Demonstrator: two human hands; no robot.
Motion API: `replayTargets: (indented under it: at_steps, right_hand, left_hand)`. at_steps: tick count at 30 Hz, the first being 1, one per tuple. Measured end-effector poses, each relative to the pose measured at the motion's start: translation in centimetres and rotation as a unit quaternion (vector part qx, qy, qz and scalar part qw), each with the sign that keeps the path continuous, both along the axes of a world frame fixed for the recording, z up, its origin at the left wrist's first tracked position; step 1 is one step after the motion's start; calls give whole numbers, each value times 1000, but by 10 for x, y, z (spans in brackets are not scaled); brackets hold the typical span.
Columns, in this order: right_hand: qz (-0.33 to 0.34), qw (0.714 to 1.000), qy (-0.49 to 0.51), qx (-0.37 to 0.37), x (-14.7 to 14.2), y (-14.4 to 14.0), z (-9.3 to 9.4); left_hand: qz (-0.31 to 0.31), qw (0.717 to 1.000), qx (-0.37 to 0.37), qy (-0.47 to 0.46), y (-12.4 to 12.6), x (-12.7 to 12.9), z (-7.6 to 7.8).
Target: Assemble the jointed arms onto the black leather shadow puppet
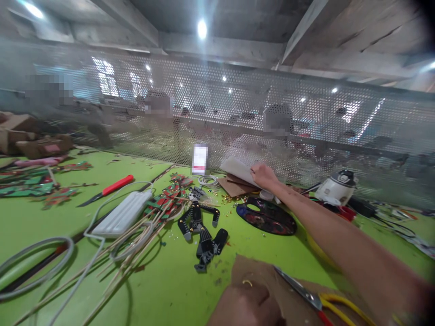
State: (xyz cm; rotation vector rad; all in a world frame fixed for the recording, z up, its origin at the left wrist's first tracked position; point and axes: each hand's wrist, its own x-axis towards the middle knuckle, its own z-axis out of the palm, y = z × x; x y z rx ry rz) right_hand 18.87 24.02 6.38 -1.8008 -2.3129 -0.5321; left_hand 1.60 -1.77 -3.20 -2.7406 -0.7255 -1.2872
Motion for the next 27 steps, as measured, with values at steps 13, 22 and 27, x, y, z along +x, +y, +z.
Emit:
replayTargets:
  at_steps: [13, 22, 27]
  right_hand:
    - [20, 999, -17, 29, -20, -22, -29]
    - [70, 997, -35, -30, -38, -41, -70]
    - [91, 994, -32, -43, -34, -48, -73]
  left_hand:
    - [-11, 1000, 6, -2, 0, 1, 3]
    - [-7, 997, -45, 58, -5, 1, -2]
    - [-8, 993, -69, 93, -5, 0, -3]
